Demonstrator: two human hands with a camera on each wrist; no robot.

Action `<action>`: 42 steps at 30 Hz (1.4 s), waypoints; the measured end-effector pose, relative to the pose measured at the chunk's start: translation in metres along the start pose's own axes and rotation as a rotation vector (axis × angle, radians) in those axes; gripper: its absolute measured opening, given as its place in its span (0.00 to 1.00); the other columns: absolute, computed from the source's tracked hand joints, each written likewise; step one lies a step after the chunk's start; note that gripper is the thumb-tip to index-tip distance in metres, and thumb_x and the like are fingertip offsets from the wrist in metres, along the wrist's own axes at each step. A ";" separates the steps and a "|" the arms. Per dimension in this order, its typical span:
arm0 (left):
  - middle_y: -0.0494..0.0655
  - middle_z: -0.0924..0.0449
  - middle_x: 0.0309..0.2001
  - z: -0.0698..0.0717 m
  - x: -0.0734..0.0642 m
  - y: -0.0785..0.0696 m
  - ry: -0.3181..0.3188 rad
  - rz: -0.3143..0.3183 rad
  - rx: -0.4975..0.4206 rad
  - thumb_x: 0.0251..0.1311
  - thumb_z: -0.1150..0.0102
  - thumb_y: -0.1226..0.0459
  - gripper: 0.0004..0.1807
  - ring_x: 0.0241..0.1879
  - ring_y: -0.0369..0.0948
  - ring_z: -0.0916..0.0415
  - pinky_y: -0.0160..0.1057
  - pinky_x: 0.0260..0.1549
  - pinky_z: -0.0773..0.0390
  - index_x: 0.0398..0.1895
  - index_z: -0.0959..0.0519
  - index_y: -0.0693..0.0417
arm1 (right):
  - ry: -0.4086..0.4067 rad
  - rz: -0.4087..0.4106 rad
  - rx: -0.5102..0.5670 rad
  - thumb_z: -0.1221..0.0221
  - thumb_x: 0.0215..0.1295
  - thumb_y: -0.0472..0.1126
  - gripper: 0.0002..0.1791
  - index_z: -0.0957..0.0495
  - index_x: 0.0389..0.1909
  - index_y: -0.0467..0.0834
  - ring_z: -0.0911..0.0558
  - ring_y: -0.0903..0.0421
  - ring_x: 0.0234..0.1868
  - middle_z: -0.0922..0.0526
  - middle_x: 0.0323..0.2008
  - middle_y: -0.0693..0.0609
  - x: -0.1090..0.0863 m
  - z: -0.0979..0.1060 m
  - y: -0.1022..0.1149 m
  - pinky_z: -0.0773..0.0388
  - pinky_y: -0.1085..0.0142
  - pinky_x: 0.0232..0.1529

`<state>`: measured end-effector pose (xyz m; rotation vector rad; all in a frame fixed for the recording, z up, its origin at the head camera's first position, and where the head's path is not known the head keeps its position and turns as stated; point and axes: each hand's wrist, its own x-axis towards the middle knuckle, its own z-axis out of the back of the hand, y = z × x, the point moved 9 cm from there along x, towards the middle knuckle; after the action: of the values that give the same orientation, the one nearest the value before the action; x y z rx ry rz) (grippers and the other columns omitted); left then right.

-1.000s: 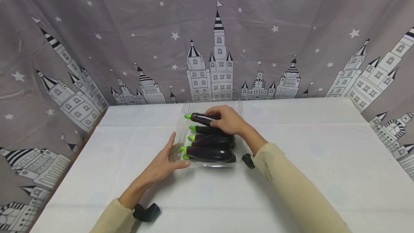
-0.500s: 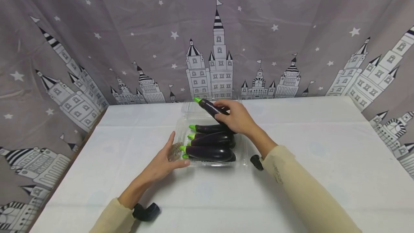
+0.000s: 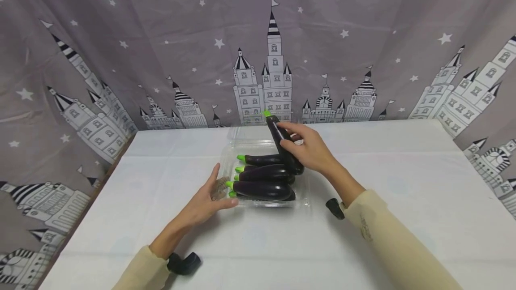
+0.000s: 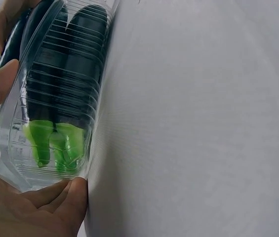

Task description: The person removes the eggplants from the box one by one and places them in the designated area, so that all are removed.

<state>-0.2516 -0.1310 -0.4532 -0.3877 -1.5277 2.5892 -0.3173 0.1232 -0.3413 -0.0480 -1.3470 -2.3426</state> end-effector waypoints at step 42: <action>0.59 0.56 0.77 0.000 0.000 0.001 0.011 0.004 0.001 0.51 0.28 0.46 0.65 0.75 0.57 0.61 0.64 0.67 0.53 0.80 0.65 0.46 | 0.001 -0.216 0.044 0.38 0.68 0.44 0.32 0.34 0.72 0.45 0.29 0.41 0.61 0.30 0.62 0.38 -0.064 0.037 -0.047 0.33 0.42 0.54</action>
<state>-0.2519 -0.1312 -0.4539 -0.4047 -1.5241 2.5865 -0.2844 0.1972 -0.3756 0.1182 -1.4671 -2.4861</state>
